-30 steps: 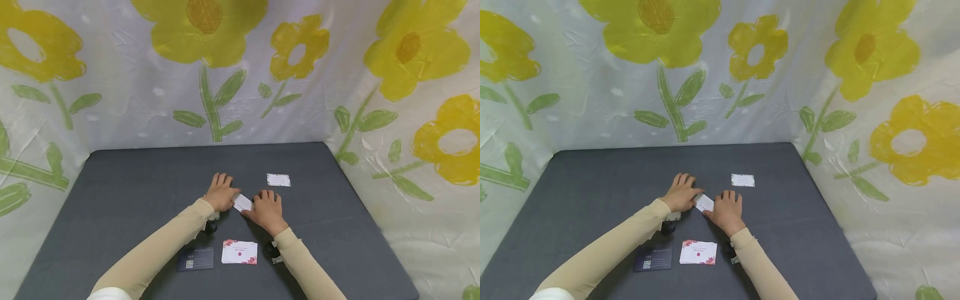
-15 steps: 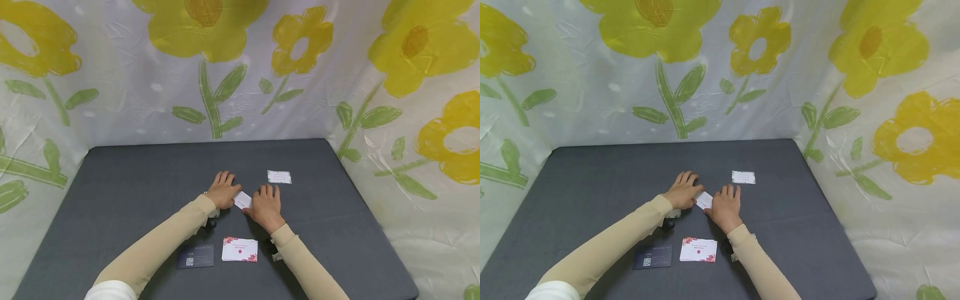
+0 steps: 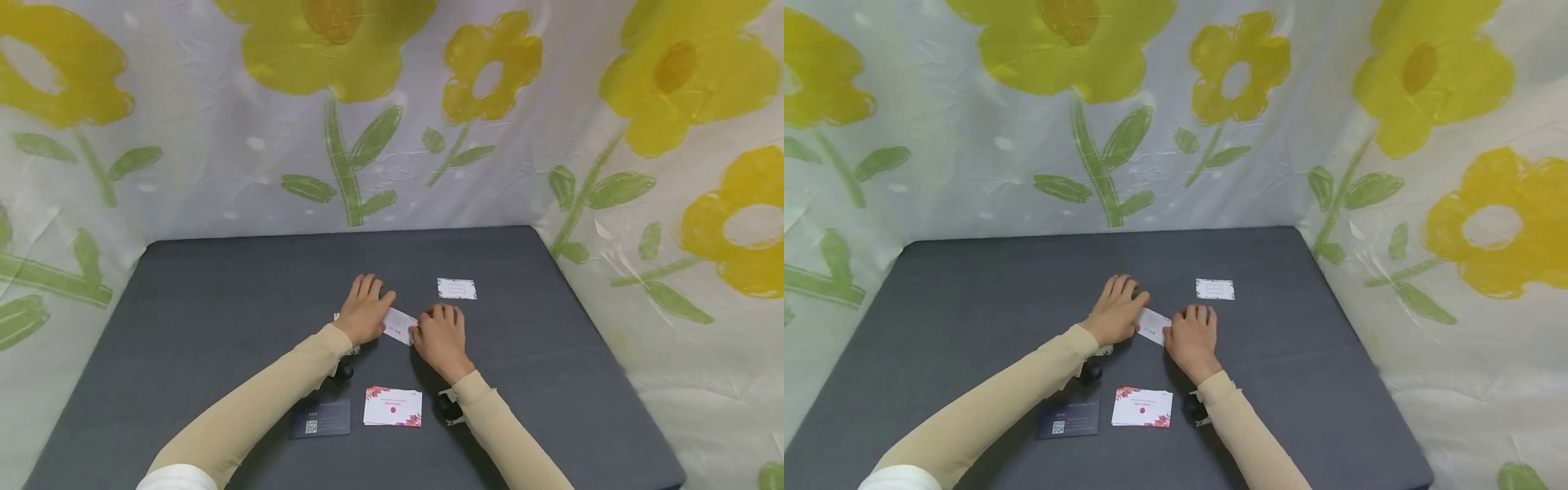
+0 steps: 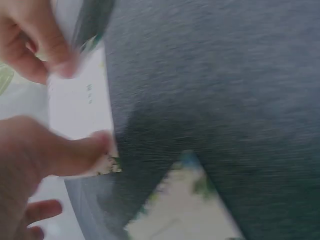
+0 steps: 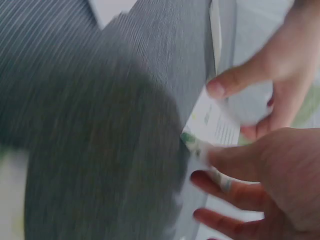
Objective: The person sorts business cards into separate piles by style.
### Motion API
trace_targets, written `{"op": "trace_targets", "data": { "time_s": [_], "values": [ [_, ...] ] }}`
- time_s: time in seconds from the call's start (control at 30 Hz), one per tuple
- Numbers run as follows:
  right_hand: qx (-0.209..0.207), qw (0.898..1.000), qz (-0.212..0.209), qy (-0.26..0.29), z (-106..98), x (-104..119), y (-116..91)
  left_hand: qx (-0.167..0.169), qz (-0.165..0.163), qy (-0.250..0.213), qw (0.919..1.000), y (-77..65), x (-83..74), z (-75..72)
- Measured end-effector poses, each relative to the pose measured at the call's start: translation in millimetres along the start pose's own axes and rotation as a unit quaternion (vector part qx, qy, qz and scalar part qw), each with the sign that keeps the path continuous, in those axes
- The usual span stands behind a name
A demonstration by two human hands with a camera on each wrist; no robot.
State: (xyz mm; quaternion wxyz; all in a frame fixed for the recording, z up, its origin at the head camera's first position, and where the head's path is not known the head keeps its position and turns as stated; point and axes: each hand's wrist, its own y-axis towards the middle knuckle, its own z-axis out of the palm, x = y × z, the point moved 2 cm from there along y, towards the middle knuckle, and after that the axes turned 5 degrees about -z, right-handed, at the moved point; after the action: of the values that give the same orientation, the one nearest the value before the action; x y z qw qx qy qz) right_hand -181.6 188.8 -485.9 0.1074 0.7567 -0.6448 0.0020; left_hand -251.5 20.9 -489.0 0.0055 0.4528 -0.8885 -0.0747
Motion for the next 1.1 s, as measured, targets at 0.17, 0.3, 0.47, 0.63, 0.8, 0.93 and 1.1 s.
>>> {"op": "trace_targets", "data": {
  "time_s": [0.17, 0.3, 0.47, 0.63, 0.8, 0.93, 1.1],
  "values": [
    [-0.068, 0.994, 0.011, 0.088, -11.0, -18.5, -0.9, -0.103, -0.001, -0.002, 0.9946, -7.1, -7.5, -7.9],
    [-0.105, 0.985, -0.007, 0.138, -21.8, -29.4, -3.9, -0.105, 0.011, -0.039, 0.9937, -6.9, -22.6, -21.8],
    [-0.181, 0.974, -0.061, 0.119, -43.3, -40.2, -20.7, -0.065, 0.006, -0.120, 0.9906, -9.8, -41.4, -40.2],
    [-0.162, 0.973, -0.038, 0.159, -74.0, -49.9, -50.8, 0.003, 0.012, -0.222, 0.9750, -17.0, -64.9, -55.8],
    [-0.054, 0.974, 0.060, 0.211, -88.6, -63.0, -78.0, 0.104, -0.009, -0.339, 0.9350, -24.4, -95.4, -60.6],
    [0.021, 0.969, 0.101, 0.225, -78.1, -73.1, -93.1, 0.152, -0.034, -0.378, 0.9128, -33.3, -114.6, -43.6],
    [0.069, 0.965, 0.122, 0.221, -54.1, -82.4, -108.3, 0.144, -0.027, -0.301, 0.9424, -45.2, -134.8, -13.5]
  ]
}}
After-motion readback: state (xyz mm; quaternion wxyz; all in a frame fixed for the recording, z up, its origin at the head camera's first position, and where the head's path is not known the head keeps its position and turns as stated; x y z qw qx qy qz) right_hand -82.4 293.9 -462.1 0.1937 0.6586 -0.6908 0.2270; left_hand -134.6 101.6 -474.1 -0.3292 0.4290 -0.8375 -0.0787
